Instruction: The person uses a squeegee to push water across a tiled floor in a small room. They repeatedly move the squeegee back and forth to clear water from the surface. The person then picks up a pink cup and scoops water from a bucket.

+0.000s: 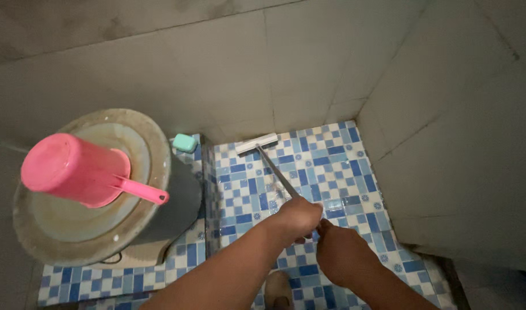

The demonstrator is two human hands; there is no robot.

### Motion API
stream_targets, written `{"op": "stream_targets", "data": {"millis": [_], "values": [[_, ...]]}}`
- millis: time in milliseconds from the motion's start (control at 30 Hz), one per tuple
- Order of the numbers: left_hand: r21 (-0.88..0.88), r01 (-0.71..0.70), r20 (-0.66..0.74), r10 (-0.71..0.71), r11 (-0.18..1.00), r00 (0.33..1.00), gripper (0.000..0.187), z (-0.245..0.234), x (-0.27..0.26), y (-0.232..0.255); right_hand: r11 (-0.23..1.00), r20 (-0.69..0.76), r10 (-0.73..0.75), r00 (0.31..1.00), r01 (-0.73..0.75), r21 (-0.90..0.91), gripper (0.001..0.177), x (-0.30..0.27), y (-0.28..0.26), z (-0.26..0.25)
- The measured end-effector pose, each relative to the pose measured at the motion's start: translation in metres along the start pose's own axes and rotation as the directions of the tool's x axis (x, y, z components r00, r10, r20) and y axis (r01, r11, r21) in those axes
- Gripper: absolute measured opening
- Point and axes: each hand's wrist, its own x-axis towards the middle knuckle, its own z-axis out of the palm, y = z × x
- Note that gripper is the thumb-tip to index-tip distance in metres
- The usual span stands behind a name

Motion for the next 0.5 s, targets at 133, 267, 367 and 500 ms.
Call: {"op": "stream_targets", "data": {"millis": [133,267,367,500], "values": [[-0.433,0.091,0.129,-0.038,0.897,0.991,0.027,0.005,0.022,-0.001,0.998,-0.053,0.046,0.998,-0.044,0.036,0.056,0.002,0.005,-0.013],[-0.603,0.14,0.274,0.039,0.785,0.961,0.03,0.045,0.079,0.012,0.998,-0.142,0.023,0.99,-0.032,-0.057,0.048,0.011,0.04,-0.042],[-0.642,0.101,0.236,0.07,0.76,0.969,0.026,0.088,0.114,0.039,0.987,-0.14,-0.047,0.989,0.024,-0.16,0.044,0.014,0.084,-0.079],[-0.425,-0.096,0.146,0.172,0.9,0.974,0.032,0.126,0.131,0.104,0.984,-0.137,0.151,0.979,-0.162,-0.073,0.052,0.017,0.134,-0.116]]}}
